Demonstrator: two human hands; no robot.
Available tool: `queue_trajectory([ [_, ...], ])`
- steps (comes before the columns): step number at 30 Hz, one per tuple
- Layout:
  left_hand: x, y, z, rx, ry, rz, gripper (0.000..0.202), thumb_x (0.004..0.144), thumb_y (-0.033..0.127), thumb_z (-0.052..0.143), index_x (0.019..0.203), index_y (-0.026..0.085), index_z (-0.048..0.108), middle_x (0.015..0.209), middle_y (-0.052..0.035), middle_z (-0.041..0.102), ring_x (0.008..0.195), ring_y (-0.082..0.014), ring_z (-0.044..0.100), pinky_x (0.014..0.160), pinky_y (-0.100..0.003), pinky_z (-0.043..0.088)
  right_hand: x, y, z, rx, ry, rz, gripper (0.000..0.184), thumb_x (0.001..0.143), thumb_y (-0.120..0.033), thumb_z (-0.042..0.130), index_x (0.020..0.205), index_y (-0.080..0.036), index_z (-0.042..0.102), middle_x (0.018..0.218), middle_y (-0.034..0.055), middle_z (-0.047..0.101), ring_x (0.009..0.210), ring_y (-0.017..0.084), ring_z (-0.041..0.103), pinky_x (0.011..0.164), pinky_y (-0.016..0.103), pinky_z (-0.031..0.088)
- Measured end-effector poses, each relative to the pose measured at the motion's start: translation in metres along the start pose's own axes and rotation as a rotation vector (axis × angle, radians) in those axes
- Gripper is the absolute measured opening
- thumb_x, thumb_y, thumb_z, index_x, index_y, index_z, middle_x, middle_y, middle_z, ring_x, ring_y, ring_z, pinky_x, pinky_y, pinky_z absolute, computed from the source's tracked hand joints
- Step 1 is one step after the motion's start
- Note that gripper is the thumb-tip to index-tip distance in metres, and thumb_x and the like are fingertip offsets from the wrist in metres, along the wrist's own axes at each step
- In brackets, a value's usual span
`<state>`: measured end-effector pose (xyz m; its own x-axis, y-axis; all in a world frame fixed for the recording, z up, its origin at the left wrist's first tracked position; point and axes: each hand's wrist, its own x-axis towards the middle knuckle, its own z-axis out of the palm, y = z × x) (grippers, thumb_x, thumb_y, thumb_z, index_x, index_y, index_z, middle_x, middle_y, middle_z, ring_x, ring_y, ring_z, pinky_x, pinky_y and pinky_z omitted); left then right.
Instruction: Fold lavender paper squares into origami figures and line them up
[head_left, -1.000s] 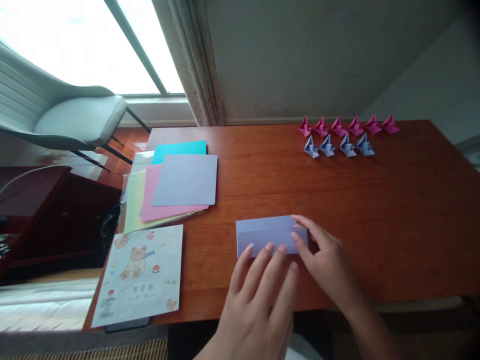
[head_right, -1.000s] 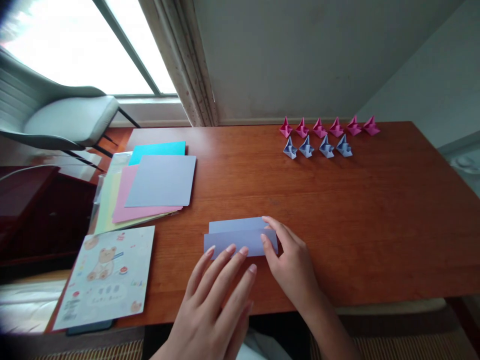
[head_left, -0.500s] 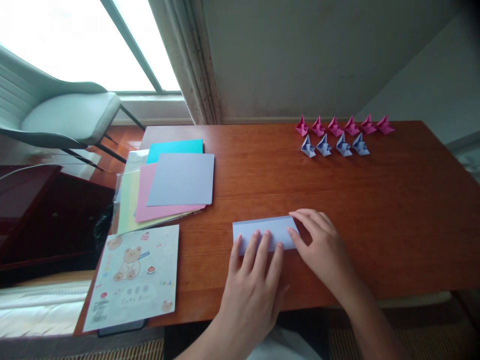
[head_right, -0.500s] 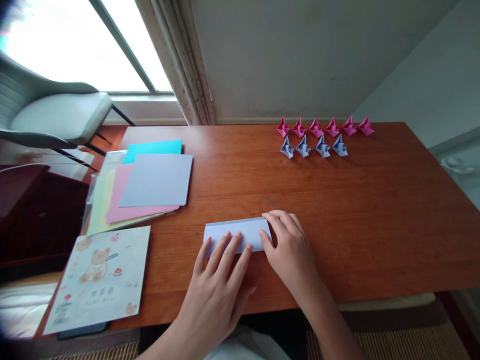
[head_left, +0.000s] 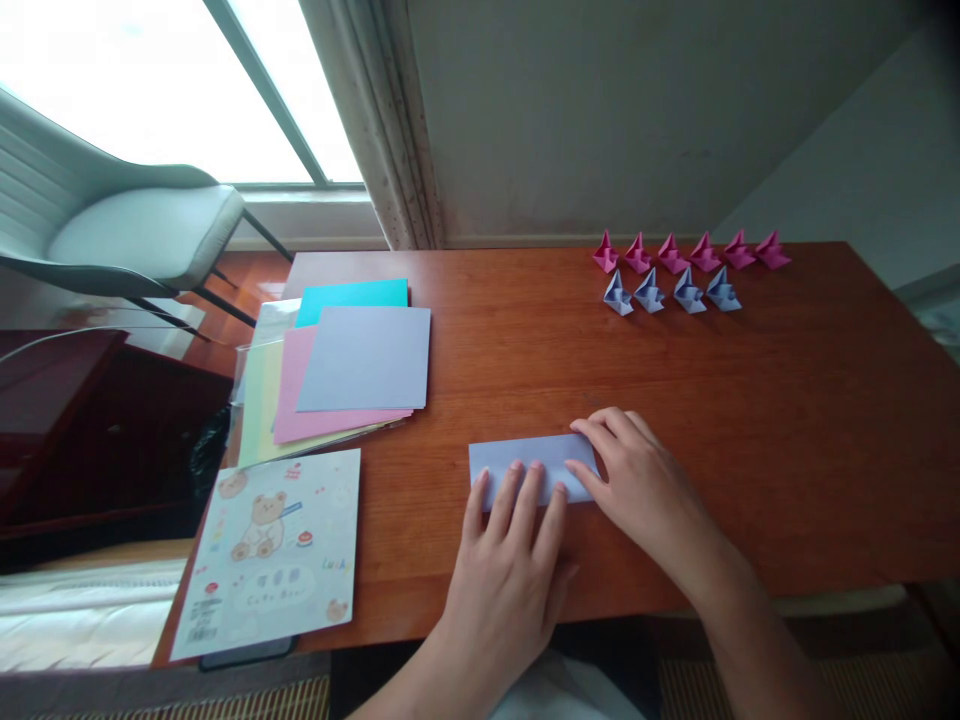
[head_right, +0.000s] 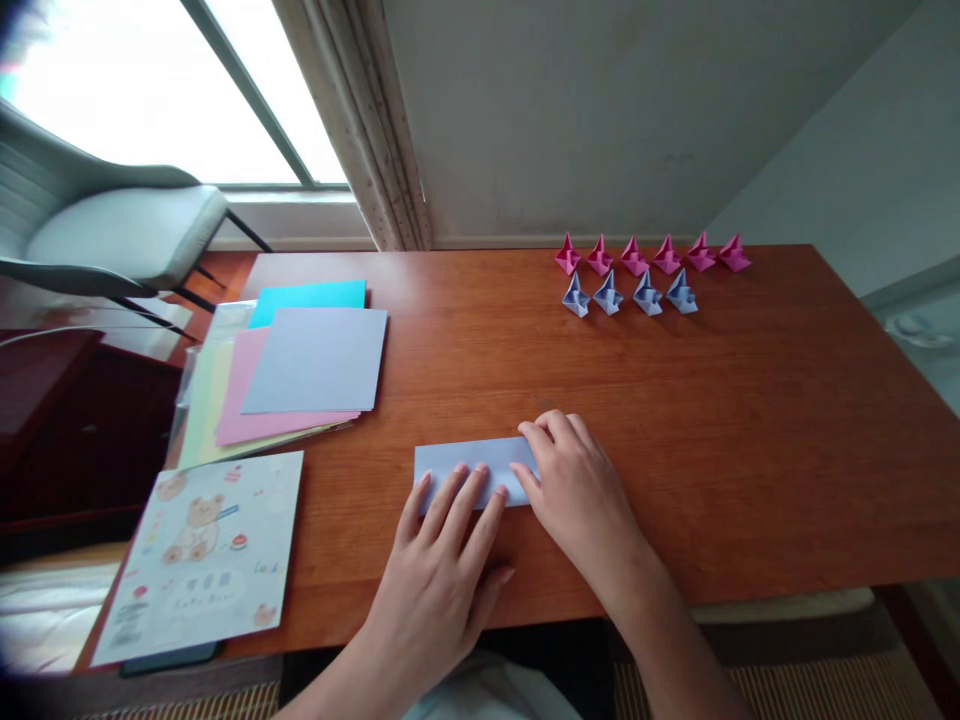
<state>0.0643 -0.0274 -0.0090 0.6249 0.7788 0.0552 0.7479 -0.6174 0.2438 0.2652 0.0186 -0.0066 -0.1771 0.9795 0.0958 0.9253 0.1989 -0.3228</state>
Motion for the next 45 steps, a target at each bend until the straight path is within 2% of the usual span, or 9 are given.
queue_trajectory([
  [6,0.0,-0.001,0.0,-0.021,0.002,0.0,0.058,0.1,0.04,0.049,0.154,0.02,0.04,0.161,-0.0112,0.039,0.149,-0.0334,0.034,0.121,-0.056,0.022,0.005,0.005,0.0,0.125,-0.008,0.063,0.018,0.08,-0.018,0.074,0.093,-0.021,0.063,0.101,0.0087,0.061,0.097,0.028,0.06,0.088,0.046,0.055],
  [10,0.0,-0.001,-0.003,-0.083,0.053,0.01,0.056,0.098,0.037,0.052,0.15,0.018,0.044,0.158,-0.0122,0.044,0.146,-0.0348,0.039,0.118,-0.056,0.028,0.001,0.005,-0.003,0.372,-0.035,0.149,0.007,0.089,-0.018,0.063,0.084,-0.022,0.06,0.094,0.0048,0.066,0.087,0.022,0.063,0.079,0.037,0.053],
  [15,0.001,-0.013,-0.016,-0.317,0.25,-0.011,0.042,0.092,0.02,0.059,0.135,0.019,0.057,0.144,-0.0099,0.06,0.135,-0.0275,0.052,0.116,-0.046,0.037,-0.016,0.006,-0.01,0.68,-0.079,0.318,0.009,0.094,-0.031,0.062,0.09,-0.024,0.066,0.086,0.0001,0.07,0.08,0.017,0.065,0.07,0.027,0.052],
  [19,0.003,-0.033,-0.022,-0.457,0.488,-0.26,0.055,0.089,0.017,0.066,0.141,0.024,0.051,0.149,-0.0122,0.053,0.139,-0.0295,0.048,0.114,-0.048,0.041,-0.027,0.01,-0.014,0.782,-0.03,0.38,0.012,0.092,-0.037,0.067,0.088,-0.025,0.068,0.085,-0.0004,0.069,0.078,0.015,0.065,0.068,0.023,0.052],
  [23,0.005,-0.047,-0.029,-1.016,0.38,-0.461,0.059,0.089,0.029,0.071,0.144,0.026,0.049,0.145,-0.0129,0.057,0.129,-0.0287,0.059,0.102,-0.041,0.054,-0.033,0.011,-0.019,0.834,0.02,0.351,0.01,0.089,-0.036,0.072,0.087,-0.026,0.07,0.085,-0.0008,0.071,0.078,0.015,0.066,0.071,0.022,0.054],
  [27,0.006,-0.049,-0.035,-1.378,0.206,-0.636,0.029,0.084,0.034,0.076,0.108,0.019,0.07,0.1,-0.008,0.076,0.088,-0.0188,0.072,0.071,-0.023,0.059,-0.034,0.008,-0.024,0.862,0.073,0.339,0.008,0.085,-0.034,0.076,0.085,-0.027,0.072,0.084,-0.0015,0.072,0.077,0.014,0.067,0.07,0.02,0.055],
  [29,0.006,-0.047,-0.036,-1.422,0.235,-0.705,0.019,0.081,0.033,0.079,0.09,0.017,0.072,0.082,-0.0033,0.074,0.073,-0.0133,0.069,0.062,-0.017,0.055,-0.035,0.006,-0.025,0.862,0.081,0.348,0.007,0.084,-0.033,0.077,0.086,-0.028,0.073,0.084,-0.002,0.073,0.076,0.014,0.068,0.069,0.019,0.055],
  [32,0.007,-0.046,-0.034,-1.429,0.311,-0.741,0.016,0.078,0.028,0.082,0.081,0.017,0.071,0.076,-0.0004,0.072,0.069,-0.0103,0.067,0.062,-0.014,0.053,-0.035,0.004,-0.026,0.856,0.084,0.359,0.006,0.084,-0.034,0.077,0.086,-0.028,0.075,0.085,-0.0017,0.074,0.077,0.014,0.068,0.069,0.019,0.055],
  [45,0.006,-0.05,-0.025,-1.274,0.4,-0.684,0.015,0.081,0.022,0.079,0.096,0.023,0.078,0.09,-0.0007,0.077,0.079,-0.0112,0.072,0.071,-0.014,0.057,-0.031,0.0,-0.018,0.97,0.076,0.517,0.012,0.081,-0.037,0.08,0.084,-0.026,0.077,0.082,0.0003,0.075,0.074,0.015,0.069,0.065,0.022,0.056],
])
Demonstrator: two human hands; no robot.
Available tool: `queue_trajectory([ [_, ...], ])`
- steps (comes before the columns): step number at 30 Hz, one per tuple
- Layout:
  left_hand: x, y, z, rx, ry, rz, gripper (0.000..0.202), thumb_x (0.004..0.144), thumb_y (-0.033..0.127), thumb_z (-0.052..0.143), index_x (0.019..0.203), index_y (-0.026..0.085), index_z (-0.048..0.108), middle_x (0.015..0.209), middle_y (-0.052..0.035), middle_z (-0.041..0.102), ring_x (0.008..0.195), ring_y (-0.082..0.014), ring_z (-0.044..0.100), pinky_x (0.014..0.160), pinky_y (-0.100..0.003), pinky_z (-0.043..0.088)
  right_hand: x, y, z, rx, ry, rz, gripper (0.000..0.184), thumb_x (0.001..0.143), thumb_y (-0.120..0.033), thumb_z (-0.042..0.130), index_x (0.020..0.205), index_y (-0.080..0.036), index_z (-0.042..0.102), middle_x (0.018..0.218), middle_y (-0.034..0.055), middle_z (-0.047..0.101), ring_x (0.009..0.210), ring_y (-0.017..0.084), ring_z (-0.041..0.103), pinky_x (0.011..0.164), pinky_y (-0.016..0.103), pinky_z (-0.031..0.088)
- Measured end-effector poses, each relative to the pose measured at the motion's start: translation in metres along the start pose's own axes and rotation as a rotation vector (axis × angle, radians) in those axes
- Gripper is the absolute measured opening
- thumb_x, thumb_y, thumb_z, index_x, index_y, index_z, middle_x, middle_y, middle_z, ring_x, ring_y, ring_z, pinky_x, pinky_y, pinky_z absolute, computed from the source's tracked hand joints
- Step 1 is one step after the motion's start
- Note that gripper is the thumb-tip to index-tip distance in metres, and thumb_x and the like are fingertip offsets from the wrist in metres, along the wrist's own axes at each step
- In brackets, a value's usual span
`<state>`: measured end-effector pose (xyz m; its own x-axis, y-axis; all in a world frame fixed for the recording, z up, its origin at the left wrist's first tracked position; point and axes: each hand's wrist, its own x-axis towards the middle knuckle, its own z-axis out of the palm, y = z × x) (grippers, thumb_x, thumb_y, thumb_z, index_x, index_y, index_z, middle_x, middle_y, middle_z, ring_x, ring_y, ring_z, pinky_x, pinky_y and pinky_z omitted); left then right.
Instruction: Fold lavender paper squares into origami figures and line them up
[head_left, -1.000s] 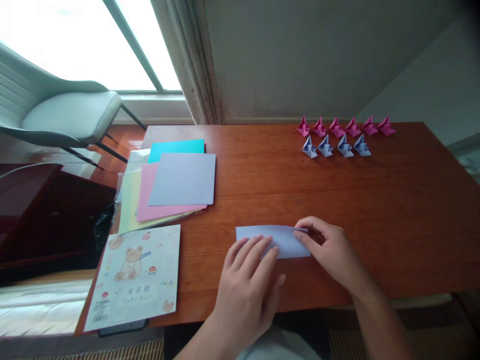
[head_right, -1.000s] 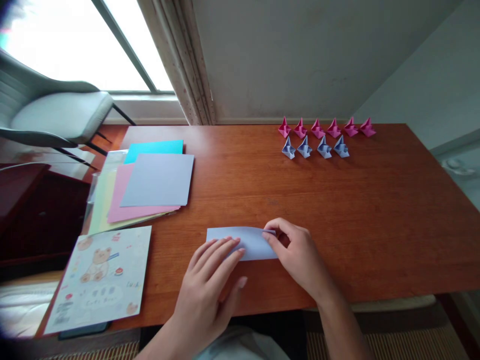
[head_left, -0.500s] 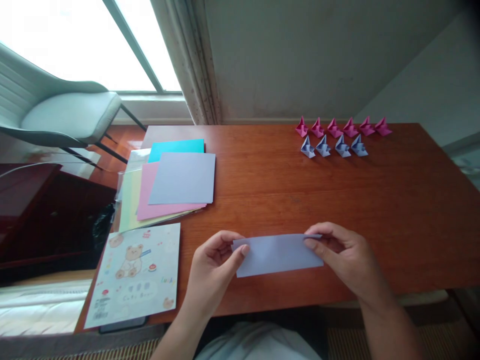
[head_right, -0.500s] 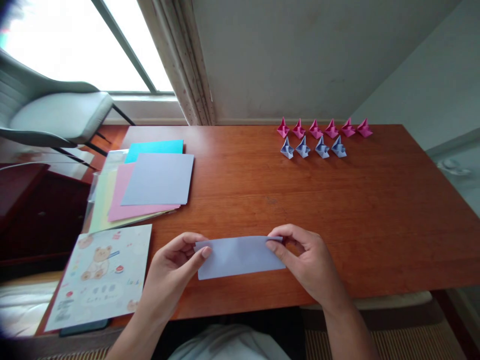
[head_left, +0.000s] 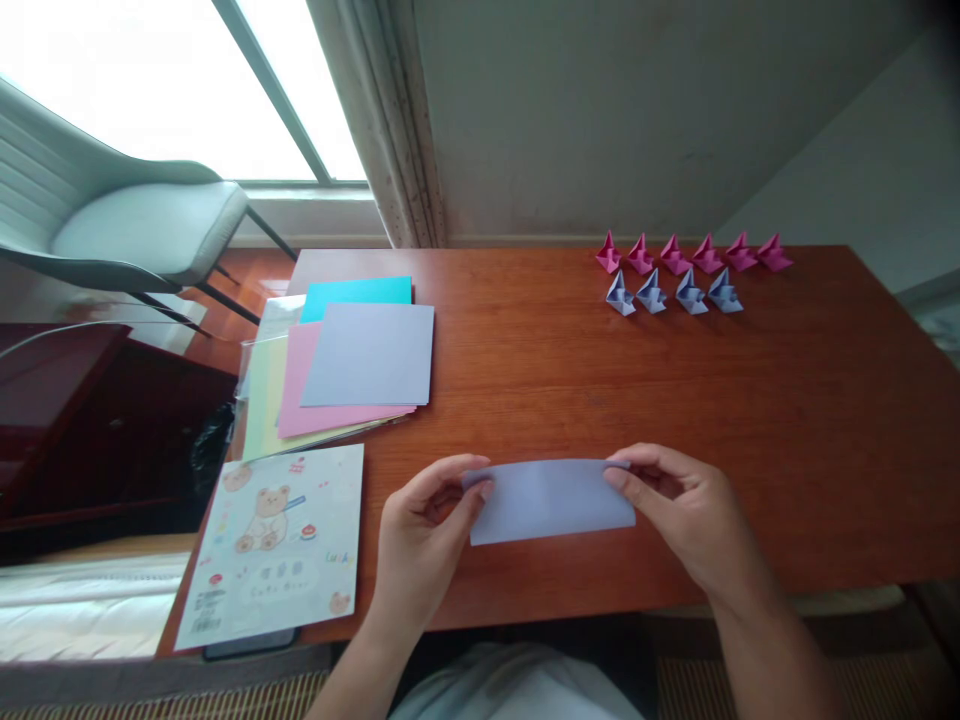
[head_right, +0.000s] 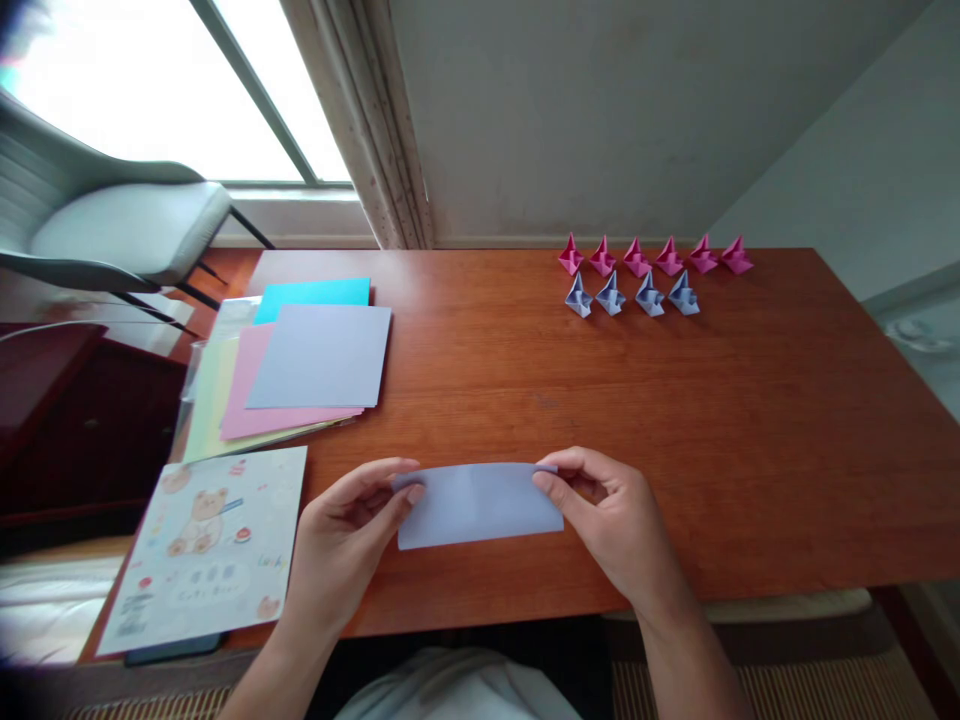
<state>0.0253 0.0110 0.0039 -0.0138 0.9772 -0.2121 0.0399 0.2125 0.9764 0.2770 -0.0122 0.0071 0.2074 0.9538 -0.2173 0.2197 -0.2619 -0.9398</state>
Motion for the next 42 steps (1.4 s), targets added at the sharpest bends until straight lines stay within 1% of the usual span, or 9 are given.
queue_trajectory([
  [5,-0.002,-0.006,-0.001,0.06,-0.031,0.034,0.012,0.083,0.021,0.076,0.096,0.022,0.077,0.091,-0.0009,0.077,0.077,-0.0113,0.07,0.068,-0.015,0.057,0.001,0.003,0.002,0.025,0.004,0.015,0.015,0.079,-0.037,0.082,0.085,-0.025,0.076,0.083,0.0007,0.075,0.074,0.016,0.069,0.067,0.022,0.057],
  [10,-0.002,-0.009,-0.001,0.087,-0.035,0.043,0.011,0.085,0.021,0.073,0.096,0.021,0.076,0.089,-0.0014,0.076,0.075,-0.0119,0.069,0.066,-0.017,0.055,0.001,0.002,0.001,0.002,-0.006,0.017,0.016,0.082,-0.038,0.078,0.088,-0.024,0.075,0.086,0.002,0.074,0.077,0.016,0.069,0.068,0.023,0.057],
  [15,-0.002,-0.006,-0.002,0.108,-0.03,0.035,0.011,0.085,0.022,0.073,0.095,0.02,0.076,0.089,-0.003,0.076,0.075,-0.0142,0.07,0.067,-0.02,0.057,-0.001,-0.001,-0.001,-0.033,-0.01,-0.004,0.017,0.085,-0.04,0.075,0.088,-0.023,0.075,0.087,0.0035,0.075,0.078,0.018,0.069,0.068,0.025,0.057],
  [20,-0.001,-0.003,-0.001,0.092,-0.037,0.033,0.011,0.085,0.02,0.073,0.095,0.021,0.077,0.089,-0.002,0.076,0.076,-0.0131,0.07,0.066,-0.018,0.057,-0.001,-0.003,-0.001,-0.081,0.009,-0.006,0.02,0.084,-0.042,0.076,0.083,-0.022,0.075,0.082,0.0041,0.075,0.072,0.019,0.069,0.062,0.027,0.056],
  [23,-0.001,-0.001,-0.001,0.098,-0.039,0.039,0.011,0.084,0.019,0.073,0.095,0.021,0.077,0.088,-0.0018,0.076,0.075,-0.013,0.07,0.065,-0.017,0.057,-0.001,-0.004,-0.001,-0.086,0.01,-0.004,0.021,0.083,-0.043,0.076,0.083,-0.022,0.076,0.082,0.0039,0.076,0.072,0.019,0.069,0.063,0.027,0.056],
  [27,-0.001,0.002,0.001,0.095,-0.021,0.039,0.012,0.083,0.019,0.074,0.094,0.021,0.078,0.089,-0.0026,0.078,0.076,-0.0141,0.072,0.067,-0.018,0.058,-0.001,-0.004,-0.001,-0.086,0.014,-0.004,0.021,0.083,-0.043,0.076,0.084,-0.022,0.076,0.083,0.0042,0.076,0.074,0.019,0.07,0.064,0.027,0.056],
  [34,0.001,0.002,0.002,0.086,-0.007,0.024,0.01,0.083,0.019,0.074,0.092,0.021,0.079,0.087,-0.0019,0.079,0.076,-0.0134,0.073,0.065,-0.016,0.057,-0.001,-0.006,-0.002,-0.075,0.01,-0.007,0.019,0.084,-0.042,0.076,0.084,-0.023,0.076,0.083,0.0034,0.076,0.074,0.019,0.069,0.064,0.026,0.056],
  [42,0.0,0.004,0.001,0.087,-0.003,-0.002,0.01,0.081,0.021,0.075,0.091,0.02,0.079,0.088,-0.0035,0.079,0.078,-0.0166,0.074,0.066,-0.02,0.059,0.0,-0.005,-0.004,-0.014,-0.004,0.002,0.017,0.083,-0.04,0.078,0.083,-0.023,0.076,0.082,0.0035,0.075,0.074,0.018,0.069,0.065,0.026,0.057],
])
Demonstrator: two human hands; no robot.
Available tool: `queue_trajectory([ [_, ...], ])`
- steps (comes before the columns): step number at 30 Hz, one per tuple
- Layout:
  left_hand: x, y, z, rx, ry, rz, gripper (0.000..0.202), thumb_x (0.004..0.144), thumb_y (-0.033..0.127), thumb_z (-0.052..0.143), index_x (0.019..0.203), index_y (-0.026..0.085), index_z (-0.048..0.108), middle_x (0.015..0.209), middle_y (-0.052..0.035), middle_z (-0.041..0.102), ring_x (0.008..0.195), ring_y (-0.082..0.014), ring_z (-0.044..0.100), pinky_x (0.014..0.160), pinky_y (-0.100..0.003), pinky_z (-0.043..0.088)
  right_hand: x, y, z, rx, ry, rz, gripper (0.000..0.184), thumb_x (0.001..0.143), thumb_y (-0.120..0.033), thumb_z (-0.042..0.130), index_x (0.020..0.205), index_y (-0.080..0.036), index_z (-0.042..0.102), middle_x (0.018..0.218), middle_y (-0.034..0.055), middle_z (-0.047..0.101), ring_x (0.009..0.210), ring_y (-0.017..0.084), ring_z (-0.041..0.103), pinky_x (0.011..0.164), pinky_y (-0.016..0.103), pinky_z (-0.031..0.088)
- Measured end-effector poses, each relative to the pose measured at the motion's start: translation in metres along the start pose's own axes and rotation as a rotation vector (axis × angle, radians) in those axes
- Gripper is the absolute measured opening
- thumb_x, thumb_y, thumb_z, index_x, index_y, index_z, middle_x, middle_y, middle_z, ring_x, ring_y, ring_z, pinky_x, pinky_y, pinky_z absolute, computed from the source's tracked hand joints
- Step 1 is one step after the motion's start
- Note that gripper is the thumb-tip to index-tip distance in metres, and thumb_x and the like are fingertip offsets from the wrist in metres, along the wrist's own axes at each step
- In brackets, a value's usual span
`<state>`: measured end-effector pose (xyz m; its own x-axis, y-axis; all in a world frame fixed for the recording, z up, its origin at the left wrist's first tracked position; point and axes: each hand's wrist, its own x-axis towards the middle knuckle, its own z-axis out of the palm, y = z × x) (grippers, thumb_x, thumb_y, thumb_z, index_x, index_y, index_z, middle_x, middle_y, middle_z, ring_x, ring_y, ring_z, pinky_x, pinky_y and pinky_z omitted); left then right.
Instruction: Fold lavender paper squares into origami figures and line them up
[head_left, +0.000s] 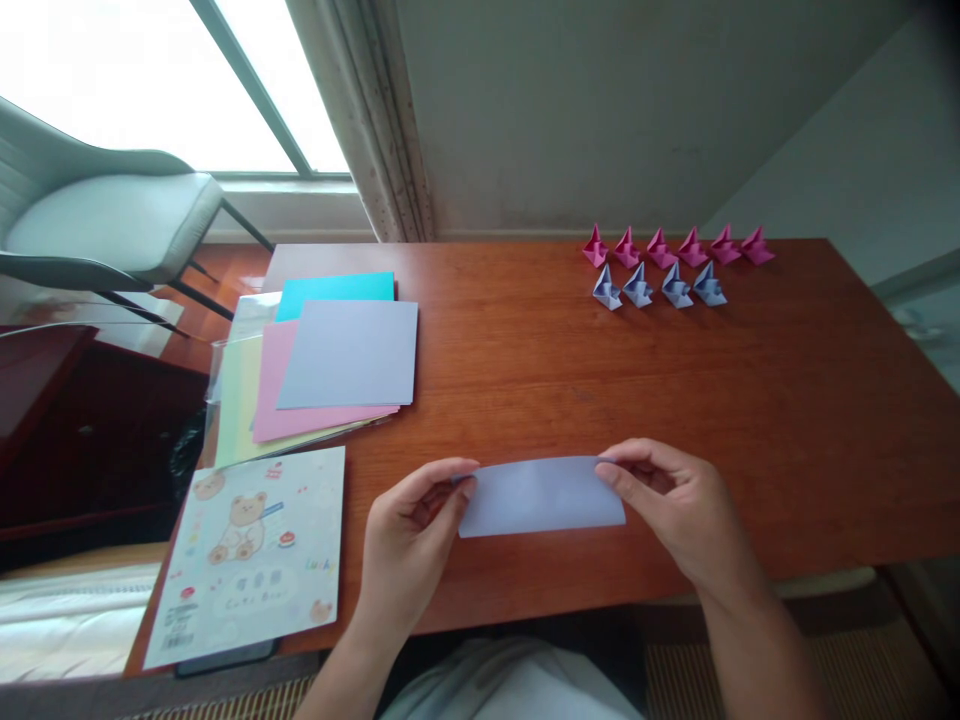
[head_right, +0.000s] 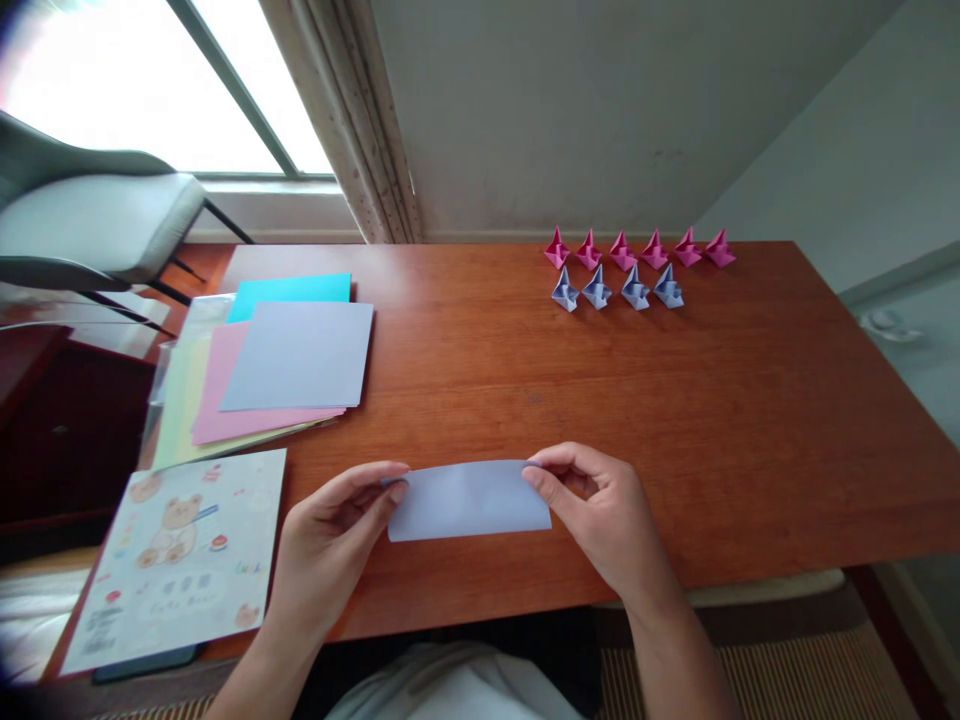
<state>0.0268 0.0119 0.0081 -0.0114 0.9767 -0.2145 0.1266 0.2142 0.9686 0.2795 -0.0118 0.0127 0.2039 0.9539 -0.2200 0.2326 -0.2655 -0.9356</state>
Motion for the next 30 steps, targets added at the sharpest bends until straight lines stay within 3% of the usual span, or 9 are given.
queue_trajectory([
  [22,-0.0015,0.0012,0.0004,-0.013,-0.009,-0.015,0.013,0.081,0.023,0.076,0.093,0.02,0.08,0.09,-0.0053,0.08,0.076,-0.0176,0.075,0.064,-0.021,0.06,-0.0001,0.0012,-0.003,-0.028,0.013,0.016,0.019,0.081,-0.043,0.078,0.08,-0.024,0.075,0.078,0.0027,0.074,0.07,0.018,0.068,0.06,0.026,0.055],
  [30,-0.0035,-0.0006,-0.0036,0.016,0.008,0.037,0.011,0.082,0.021,0.077,0.092,0.022,0.081,0.091,-0.0033,0.08,0.082,-0.0169,0.076,0.074,-0.02,0.061,-0.0002,-0.0001,-0.0066,-0.091,0.0,-0.035,0.016,0.082,-0.041,0.078,0.08,-0.025,0.076,0.08,0.0014,0.074,0.074,0.018,0.068,0.065,0.024,0.056],
])
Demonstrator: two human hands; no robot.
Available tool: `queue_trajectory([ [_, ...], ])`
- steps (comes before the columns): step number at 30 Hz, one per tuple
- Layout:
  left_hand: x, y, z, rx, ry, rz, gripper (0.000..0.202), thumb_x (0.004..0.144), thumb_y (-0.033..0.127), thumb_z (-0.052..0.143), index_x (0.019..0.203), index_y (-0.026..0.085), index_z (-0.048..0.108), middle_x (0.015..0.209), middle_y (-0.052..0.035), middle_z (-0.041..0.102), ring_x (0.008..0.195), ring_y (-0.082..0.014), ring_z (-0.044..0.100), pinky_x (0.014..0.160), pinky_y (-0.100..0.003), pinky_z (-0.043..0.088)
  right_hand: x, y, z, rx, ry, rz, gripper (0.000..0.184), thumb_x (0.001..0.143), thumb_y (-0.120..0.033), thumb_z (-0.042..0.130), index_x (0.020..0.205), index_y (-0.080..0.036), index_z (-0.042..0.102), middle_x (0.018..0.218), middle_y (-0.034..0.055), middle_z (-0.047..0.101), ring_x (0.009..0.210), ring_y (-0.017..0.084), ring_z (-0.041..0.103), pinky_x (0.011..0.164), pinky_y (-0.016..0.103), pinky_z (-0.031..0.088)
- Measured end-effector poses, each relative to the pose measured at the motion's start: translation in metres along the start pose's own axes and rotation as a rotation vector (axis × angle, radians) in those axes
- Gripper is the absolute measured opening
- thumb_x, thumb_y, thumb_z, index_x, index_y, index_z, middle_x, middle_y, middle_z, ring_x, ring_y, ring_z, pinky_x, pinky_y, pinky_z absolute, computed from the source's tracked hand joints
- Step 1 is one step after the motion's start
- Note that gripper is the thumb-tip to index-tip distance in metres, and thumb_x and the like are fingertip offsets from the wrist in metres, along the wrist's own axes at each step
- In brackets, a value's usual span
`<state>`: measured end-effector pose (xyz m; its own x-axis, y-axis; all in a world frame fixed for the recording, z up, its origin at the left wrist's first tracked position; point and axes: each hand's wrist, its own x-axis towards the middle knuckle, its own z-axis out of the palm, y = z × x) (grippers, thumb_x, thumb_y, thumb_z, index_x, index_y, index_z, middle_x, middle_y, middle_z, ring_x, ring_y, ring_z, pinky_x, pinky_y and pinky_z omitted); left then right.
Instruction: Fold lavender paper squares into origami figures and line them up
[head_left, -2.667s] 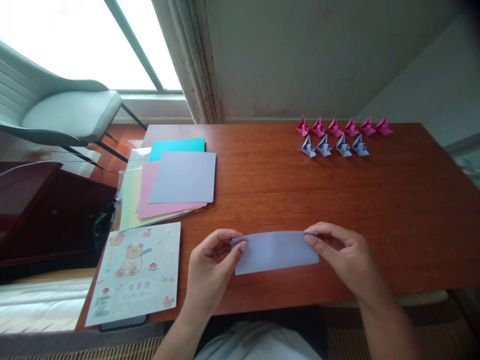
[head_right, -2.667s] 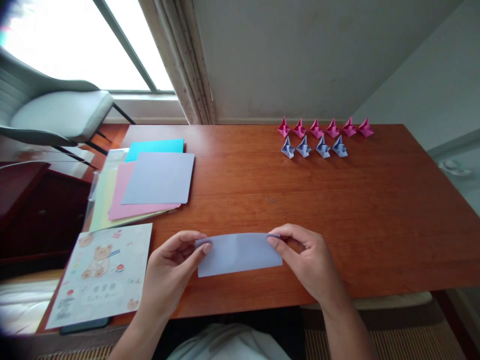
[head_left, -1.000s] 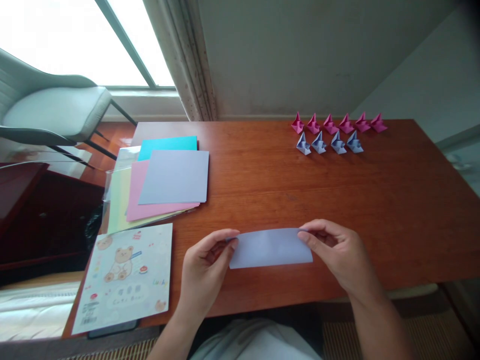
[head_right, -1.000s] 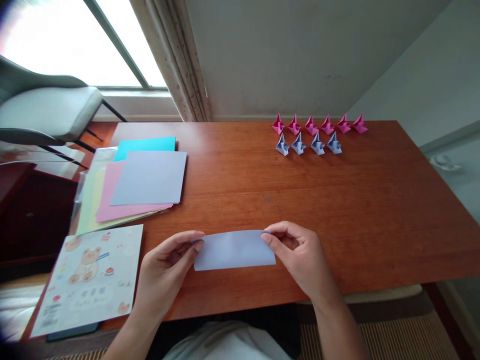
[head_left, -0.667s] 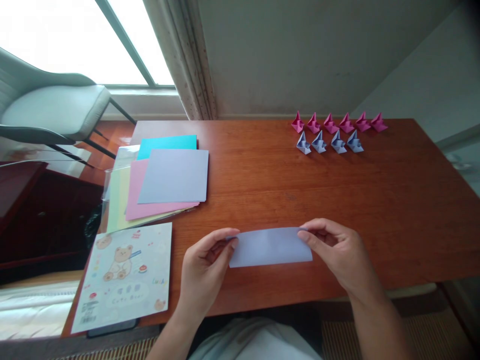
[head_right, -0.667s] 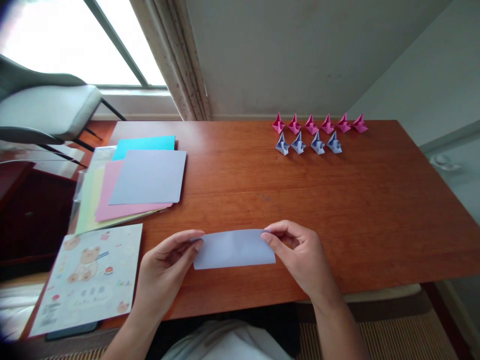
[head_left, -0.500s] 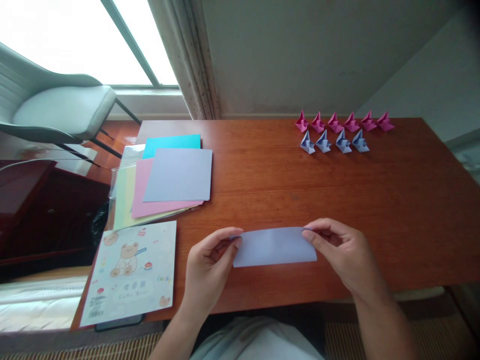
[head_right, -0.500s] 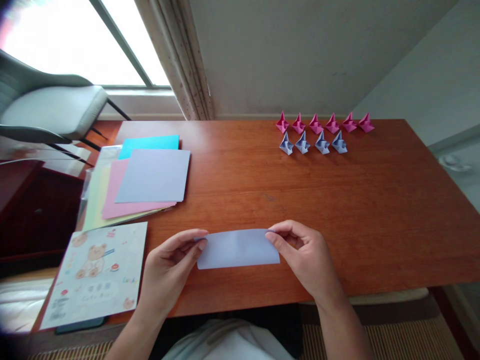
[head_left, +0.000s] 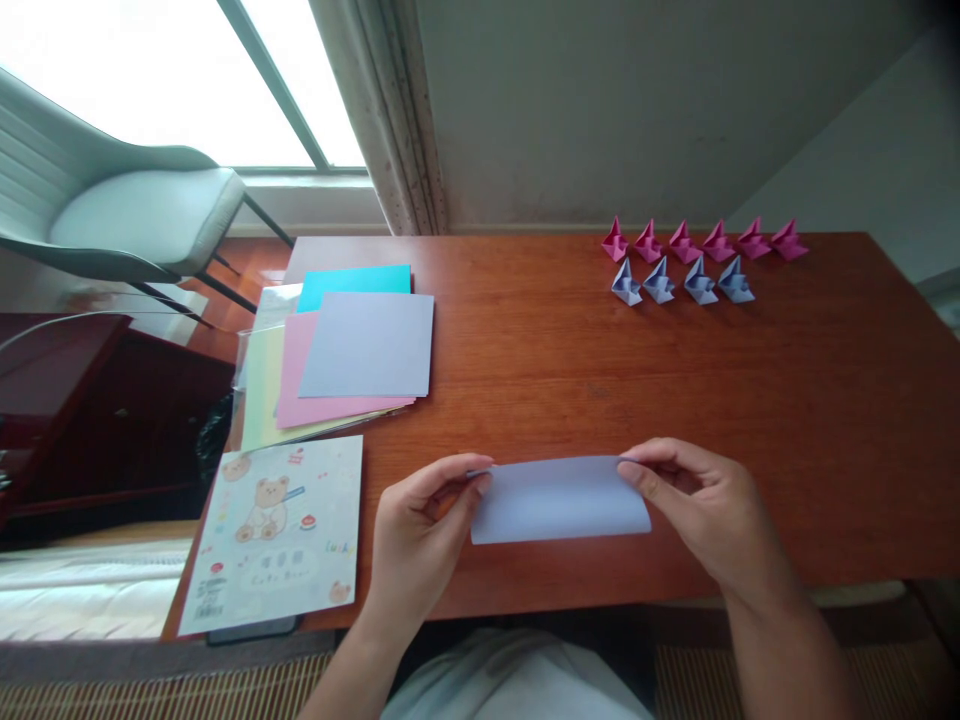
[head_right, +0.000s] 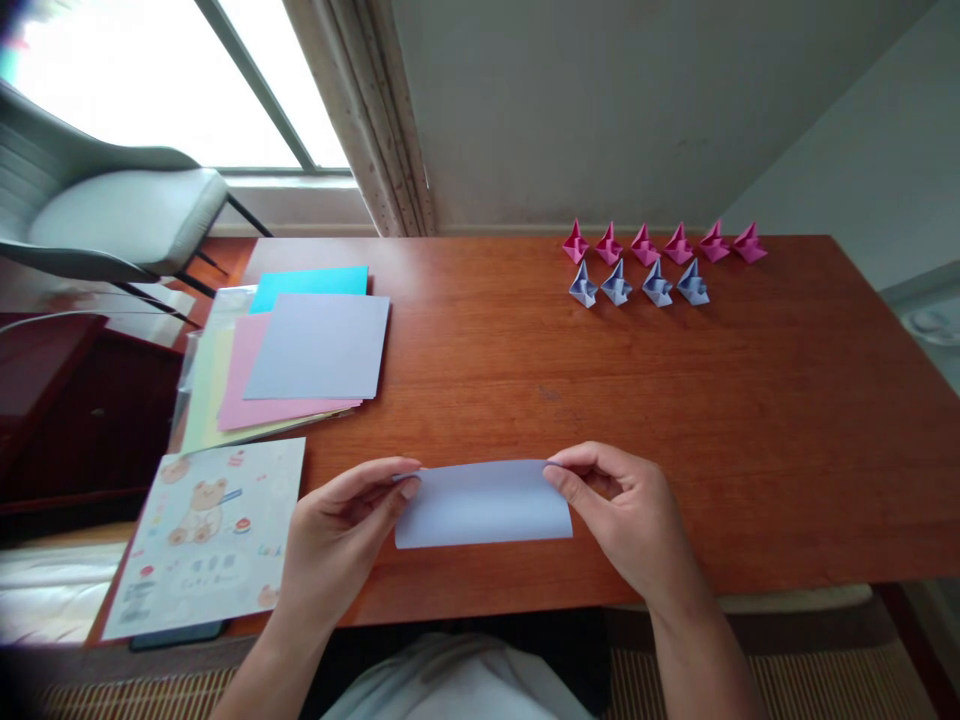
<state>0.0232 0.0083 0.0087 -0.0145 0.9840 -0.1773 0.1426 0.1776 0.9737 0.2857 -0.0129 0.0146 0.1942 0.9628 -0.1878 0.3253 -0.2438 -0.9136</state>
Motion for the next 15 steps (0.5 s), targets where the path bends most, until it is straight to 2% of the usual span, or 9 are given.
queue_trajectory([
  [7,0.0039,0.0024,0.0006,-0.08,-0.028,-0.073,0.01,0.081,0.02,0.078,0.091,0.021,0.081,0.089,-0.0026,0.081,0.08,-0.015,0.076,0.069,-0.015,0.06,0.0016,-0.0011,0.0006,0.02,-0.033,0.02,0.016,0.083,-0.041,0.077,0.079,-0.025,0.075,0.078,0.0013,0.073,0.071,0.017,0.067,0.063,0.023,0.055],
  [15,0.0044,0.0046,0.0022,-0.073,-0.031,-0.053,0.01,0.082,0.019,0.077,0.091,0.021,0.081,0.089,-0.0019,0.08,0.078,-0.0134,0.076,0.066,-0.013,0.059,0.0014,0.0001,0.0009,0.03,-0.03,0.032,0.017,0.082,-0.041,0.078,0.079,-0.024,0.075,0.077,0.0013,0.073,0.071,0.016,0.067,0.063,0.022,0.055],
])
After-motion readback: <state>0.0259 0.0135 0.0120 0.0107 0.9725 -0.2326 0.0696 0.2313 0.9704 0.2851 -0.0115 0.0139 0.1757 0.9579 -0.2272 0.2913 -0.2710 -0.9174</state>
